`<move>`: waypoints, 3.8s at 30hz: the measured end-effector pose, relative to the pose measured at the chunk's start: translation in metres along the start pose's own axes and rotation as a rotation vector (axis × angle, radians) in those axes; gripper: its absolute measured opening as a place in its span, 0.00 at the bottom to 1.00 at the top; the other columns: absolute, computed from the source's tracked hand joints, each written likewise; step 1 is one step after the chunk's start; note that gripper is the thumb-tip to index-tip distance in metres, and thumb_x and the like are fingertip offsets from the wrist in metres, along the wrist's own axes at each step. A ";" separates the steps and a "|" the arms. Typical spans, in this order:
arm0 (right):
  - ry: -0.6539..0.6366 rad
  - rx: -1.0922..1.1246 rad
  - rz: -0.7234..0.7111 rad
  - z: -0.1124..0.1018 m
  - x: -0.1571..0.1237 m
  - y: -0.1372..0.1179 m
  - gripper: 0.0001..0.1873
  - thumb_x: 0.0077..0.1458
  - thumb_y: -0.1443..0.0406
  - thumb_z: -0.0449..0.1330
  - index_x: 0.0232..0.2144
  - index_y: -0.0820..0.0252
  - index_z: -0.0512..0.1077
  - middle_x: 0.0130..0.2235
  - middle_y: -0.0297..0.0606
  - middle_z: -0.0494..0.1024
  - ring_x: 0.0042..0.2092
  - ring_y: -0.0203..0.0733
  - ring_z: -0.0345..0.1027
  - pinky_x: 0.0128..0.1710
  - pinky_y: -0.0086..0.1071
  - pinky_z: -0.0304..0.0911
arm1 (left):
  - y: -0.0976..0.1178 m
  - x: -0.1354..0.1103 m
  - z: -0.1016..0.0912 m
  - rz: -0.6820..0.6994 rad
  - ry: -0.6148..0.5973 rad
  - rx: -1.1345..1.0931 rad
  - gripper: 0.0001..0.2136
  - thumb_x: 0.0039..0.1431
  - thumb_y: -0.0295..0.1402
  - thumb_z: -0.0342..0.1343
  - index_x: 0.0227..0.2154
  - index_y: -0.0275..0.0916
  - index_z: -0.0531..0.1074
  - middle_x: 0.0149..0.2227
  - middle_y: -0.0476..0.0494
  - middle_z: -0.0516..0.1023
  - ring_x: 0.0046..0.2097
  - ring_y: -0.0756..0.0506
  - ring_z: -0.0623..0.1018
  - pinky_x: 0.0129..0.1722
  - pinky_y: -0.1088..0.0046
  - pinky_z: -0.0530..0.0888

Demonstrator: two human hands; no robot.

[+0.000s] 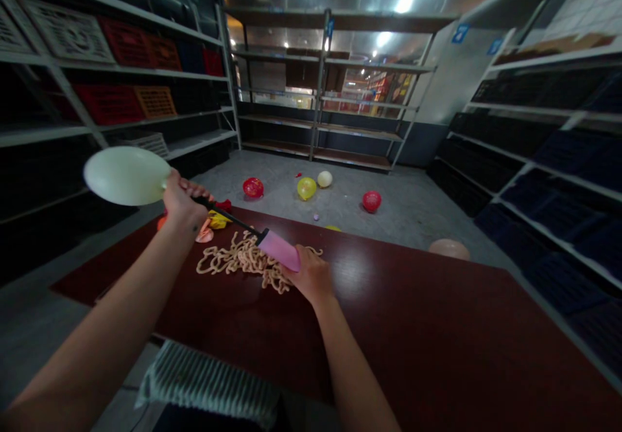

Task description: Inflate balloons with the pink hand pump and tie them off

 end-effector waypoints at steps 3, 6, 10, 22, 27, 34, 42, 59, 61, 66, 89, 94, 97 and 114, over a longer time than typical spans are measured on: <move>0.015 0.037 0.088 -0.004 -0.001 0.012 0.24 0.54 0.55 0.66 0.49 0.59 0.71 0.43 0.41 0.82 0.40 0.45 0.78 0.39 0.31 0.65 | -0.007 -0.018 0.033 0.054 -0.085 -0.020 0.26 0.74 0.37 0.46 0.18 0.38 0.48 0.13 0.56 0.47 0.14 0.54 0.52 0.16 0.77 0.55; 0.025 0.066 0.157 -0.010 0.000 0.021 0.23 0.54 0.55 0.65 0.48 0.59 0.72 0.40 0.39 0.83 0.39 0.45 0.78 0.37 0.31 0.65 | -0.028 -0.037 0.068 -0.021 -0.283 -0.003 0.27 0.74 0.36 0.45 0.16 0.38 0.49 0.13 0.55 0.47 0.15 0.54 0.52 0.17 0.77 0.56; 0.081 0.083 0.245 -0.017 0.003 0.026 0.22 0.54 0.52 0.63 0.46 0.58 0.72 0.38 0.39 0.83 0.36 0.44 0.78 0.34 0.31 0.64 | -0.073 -0.061 0.093 -0.146 -0.444 0.016 0.28 0.71 0.40 0.52 0.16 0.39 0.50 0.13 0.55 0.47 0.15 0.53 0.53 0.17 0.76 0.58; 0.008 -0.095 0.258 -0.017 0.007 0.035 0.23 0.57 0.51 0.61 0.48 0.59 0.72 0.41 0.42 0.82 0.38 0.44 0.76 0.33 0.32 0.60 | -0.159 -0.069 0.056 -0.397 -0.318 -0.027 0.26 0.70 0.38 0.54 0.18 0.40 0.50 0.13 0.56 0.47 0.14 0.53 0.52 0.16 0.76 0.56; -0.064 -0.187 0.121 -0.011 0.009 0.022 0.24 0.58 0.52 0.62 0.52 0.58 0.71 0.42 0.42 0.81 0.41 0.45 0.74 0.34 0.32 0.57 | -0.148 -0.048 0.010 -0.394 -0.073 -0.057 0.24 0.69 0.33 0.52 0.19 0.40 0.48 0.14 0.57 0.47 0.14 0.54 0.51 0.16 0.77 0.54; -0.078 -0.224 0.028 -0.001 0.006 0.005 0.25 0.57 0.49 0.63 0.51 0.56 0.71 0.42 0.40 0.81 0.40 0.43 0.73 0.34 0.32 0.55 | -0.099 -0.018 -0.028 -0.298 0.039 -0.092 0.21 0.65 0.30 0.51 0.19 0.39 0.49 0.14 0.56 0.48 0.14 0.54 0.52 0.16 0.77 0.55; -0.042 -0.194 -0.024 -0.002 0.003 0.001 0.23 0.57 0.52 0.63 0.51 0.56 0.71 0.42 0.40 0.81 0.40 0.43 0.74 0.35 0.31 0.57 | -0.034 0.000 -0.033 -0.249 0.045 -0.038 0.20 0.70 0.30 0.46 0.20 0.40 0.47 0.14 0.56 0.47 0.14 0.53 0.52 0.16 0.77 0.56; 0.059 0.165 0.260 0.002 -0.003 0.021 0.21 0.56 0.52 0.62 0.47 0.58 0.73 0.40 0.39 0.83 0.38 0.45 0.78 0.37 0.32 0.66 | -0.083 -0.035 0.078 -0.130 -0.348 0.016 0.26 0.70 0.39 0.54 0.17 0.40 0.52 0.14 0.55 0.47 0.15 0.53 0.51 0.15 0.74 0.53; 0.065 0.167 0.304 0.004 -0.004 0.024 0.22 0.55 0.51 0.62 0.47 0.57 0.73 0.39 0.39 0.83 0.37 0.46 0.78 0.36 0.33 0.66 | -0.110 -0.048 0.078 -0.157 -0.370 0.044 0.26 0.69 0.41 0.56 0.17 0.40 0.53 0.13 0.55 0.47 0.14 0.53 0.51 0.15 0.74 0.52; 0.101 0.149 0.352 0.004 -0.005 0.029 0.23 0.55 0.49 0.61 0.47 0.56 0.73 0.39 0.40 0.83 0.37 0.47 0.78 0.35 0.33 0.65 | -0.151 -0.077 0.071 -0.238 -0.370 0.113 0.27 0.70 0.40 0.54 0.16 0.40 0.54 0.12 0.55 0.48 0.13 0.53 0.51 0.14 0.74 0.51; 0.101 -0.250 -0.149 0.000 -0.001 -0.006 0.23 0.56 0.50 0.63 0.48 0.59 0.74 0.37 0.39 0.82 0.35 0.42 0.75 0.32 0.32 0.56 | -0.068 -0.021 -0.043 -0.237 -0.005 -0.114 0.19 0.62 0.29 0.52 0.20 0.40 0.49 0.14 0.57 0.46 0.14 0.53 0.52 0.16 0.76 0.54; 0.067 -0.231 -0.161 0.000 -0.001 -0.006 0.23 0.57 0.50 0.63 0.48 0.58 0.73 0.38 0.39 0.82 0.37 0.43 0.75 0.33 0.33 0.56 | -0.033 -0.001 -0.051 -0.198 0.003 -0.113 0.17 0.63 0.24 0.48 0.21 0.39 0.50 0.15 0.56 0.51 0.14 0.54 0.51 0.16 0.77 0.54; 0.060 -0.196 -0.138 0.002 0.001 -0.007 0.24 0.57 0.50 0.63 0.49 0.58 0.73 0.40 0.40 0.82 0.39 0.44 0.76 0.33 0.32 0.57 | -0.014 0.013 -0.044 -0.194 0.060 -0.098 0.19 0.66 0.30 0.49 0.22 0.40 0.47 0.15 0.57 0.48 0.14 0.54 0.52 0.17 0.76 0.56; 0.024 0.072 0.293 0.004 0.000 0.024 0.25 0.52 0.48 0.62 0.46 0.57 0.73 0.38 0.41 0.84 0.34 0.47 0.77 0.31 0.35 0.63 | -0.111 -0.060 0.070 -0.230 -0.361 0.128 0.22 0.71 0.38 0.47 0.21 0.41 0.47 0.15 0.55 0.45 0.16 0.52 0.49 0.20 0.72 0.51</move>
Point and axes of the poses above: each hand's wrist, its own x-axis towards the middle knuckle, its own z-axis out of the palm, y = z × x, the point moved 6 cm from there along x, towards the middle knuckle
